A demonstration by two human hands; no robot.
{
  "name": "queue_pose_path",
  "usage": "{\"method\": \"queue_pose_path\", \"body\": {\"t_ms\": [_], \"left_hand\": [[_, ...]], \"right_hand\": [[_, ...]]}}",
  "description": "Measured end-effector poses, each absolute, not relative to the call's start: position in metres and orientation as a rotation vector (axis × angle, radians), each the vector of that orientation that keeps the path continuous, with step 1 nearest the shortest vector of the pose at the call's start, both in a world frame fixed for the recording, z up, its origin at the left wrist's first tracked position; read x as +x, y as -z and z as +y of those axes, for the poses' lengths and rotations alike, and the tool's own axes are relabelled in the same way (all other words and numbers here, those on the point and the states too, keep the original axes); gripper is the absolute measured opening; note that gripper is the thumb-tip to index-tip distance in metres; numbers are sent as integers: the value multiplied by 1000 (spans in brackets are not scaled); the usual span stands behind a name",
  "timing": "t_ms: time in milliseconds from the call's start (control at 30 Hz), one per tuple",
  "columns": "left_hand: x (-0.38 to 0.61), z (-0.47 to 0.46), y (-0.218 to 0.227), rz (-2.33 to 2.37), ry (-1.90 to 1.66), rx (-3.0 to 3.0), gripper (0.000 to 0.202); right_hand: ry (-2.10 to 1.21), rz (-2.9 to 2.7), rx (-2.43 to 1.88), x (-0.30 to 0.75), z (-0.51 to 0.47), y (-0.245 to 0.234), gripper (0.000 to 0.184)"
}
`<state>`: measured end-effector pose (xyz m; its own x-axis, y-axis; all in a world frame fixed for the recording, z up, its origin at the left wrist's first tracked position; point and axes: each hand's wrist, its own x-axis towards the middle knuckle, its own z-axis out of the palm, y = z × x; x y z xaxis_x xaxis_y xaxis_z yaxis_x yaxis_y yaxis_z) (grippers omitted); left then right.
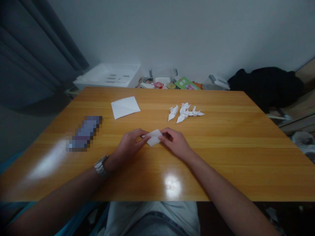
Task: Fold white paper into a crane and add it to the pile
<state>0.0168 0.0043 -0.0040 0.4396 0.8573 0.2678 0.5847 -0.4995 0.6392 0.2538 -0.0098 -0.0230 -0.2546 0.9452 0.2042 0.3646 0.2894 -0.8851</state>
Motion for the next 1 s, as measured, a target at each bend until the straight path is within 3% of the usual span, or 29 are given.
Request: {"method": "queue_pose_path", "body": {"t_ms": [1000], "left_hand": [[19,11,3,1177,-891,1782,27]], "right_hand": [[-965,-1647,-1144,256,-5,27,21]]}}
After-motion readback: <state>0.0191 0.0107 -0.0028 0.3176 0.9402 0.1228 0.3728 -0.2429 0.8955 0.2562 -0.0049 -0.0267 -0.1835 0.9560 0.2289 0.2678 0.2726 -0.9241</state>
